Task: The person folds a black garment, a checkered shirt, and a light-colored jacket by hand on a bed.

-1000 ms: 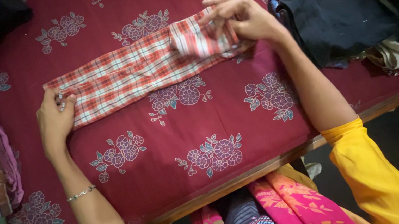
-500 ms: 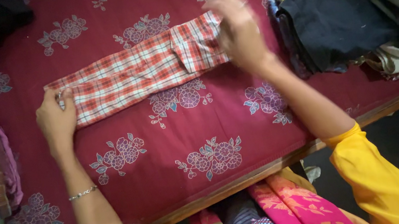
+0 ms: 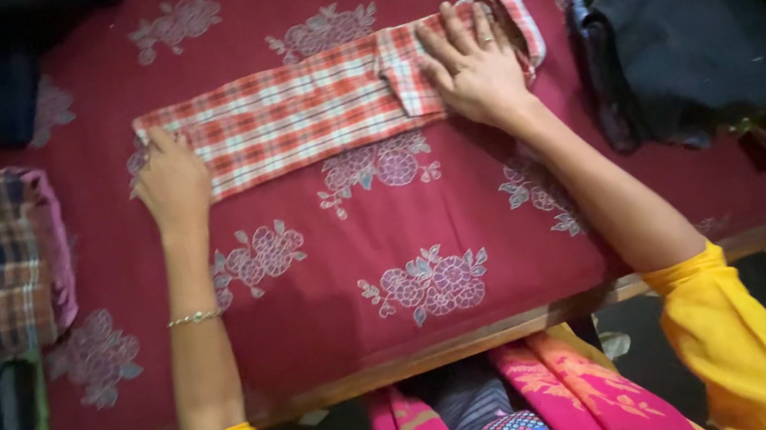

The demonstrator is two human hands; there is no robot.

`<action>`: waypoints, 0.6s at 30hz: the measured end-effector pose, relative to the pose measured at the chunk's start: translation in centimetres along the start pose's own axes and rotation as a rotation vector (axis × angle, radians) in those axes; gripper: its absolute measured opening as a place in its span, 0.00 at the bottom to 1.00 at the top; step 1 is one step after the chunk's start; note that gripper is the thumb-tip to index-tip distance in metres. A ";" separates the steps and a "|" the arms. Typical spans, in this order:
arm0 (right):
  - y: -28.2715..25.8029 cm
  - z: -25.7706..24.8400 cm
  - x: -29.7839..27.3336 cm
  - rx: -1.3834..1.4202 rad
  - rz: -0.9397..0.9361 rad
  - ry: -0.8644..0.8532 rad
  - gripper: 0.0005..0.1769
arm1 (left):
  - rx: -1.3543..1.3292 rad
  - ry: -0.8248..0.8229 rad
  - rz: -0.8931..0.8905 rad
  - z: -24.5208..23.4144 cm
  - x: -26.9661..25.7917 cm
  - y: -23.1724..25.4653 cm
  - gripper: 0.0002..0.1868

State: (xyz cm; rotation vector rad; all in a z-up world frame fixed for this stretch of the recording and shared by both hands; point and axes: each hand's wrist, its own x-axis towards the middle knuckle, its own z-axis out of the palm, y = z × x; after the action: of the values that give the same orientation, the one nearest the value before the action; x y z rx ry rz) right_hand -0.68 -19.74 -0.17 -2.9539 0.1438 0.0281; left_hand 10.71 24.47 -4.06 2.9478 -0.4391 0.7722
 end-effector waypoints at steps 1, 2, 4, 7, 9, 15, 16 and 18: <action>0.0 0.2 0.0 0.015 0.008 0.025 0.37 | -0.083 -0.017 -0.050 -0.5 0.1 0.2 0.18; -0.1 0.5 0.0 0.033 0.016 0.048 0.37 | -0.164 -0.033 -0.100 -1.2 0.3 0.3 0.18; 0.1 0.7 0.0 0.061 -0.005 0.085 0.37 | -0.292 -0.045 -0.186 -2.9 0.0 0.0 0.17; 0.3 0.9 -0.3 0.093 -0.043 0.153 0.36 | -0.383 0.017 -0.282 -4.2 -0.7 -1.7 0.14; 0.2 0.8 -0.4 0.096 -0.065 0.190 0.35 | -0.374 0.128 -0.336 -3.8 -1.3 -3.4 0.13; -0.4 0.5 -0.8 0.096 -0.077 0.215 0.35 | -0.428 -0.097 -0.648 -2.7 -0.7 -3.7 0.22; -0.4 0.4 -0.9 0.096 -0.081 0.215 0.35 | -0.409 -0.132 -0.634 -2.6 -0.4 -2.5 0.22; -0.2 0.4 -0.8 0.097 -0.077 0.205 0.35 | -0.368 -0.205 -0.606 -2.5 0.1 -0.8 0.23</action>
State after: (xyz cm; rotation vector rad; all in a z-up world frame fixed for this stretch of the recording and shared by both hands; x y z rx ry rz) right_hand -1.42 -19.36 -0.54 -2.8561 0.0574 -0.2844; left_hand 9.84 25.57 -1.86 2.5827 0.2760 0.2784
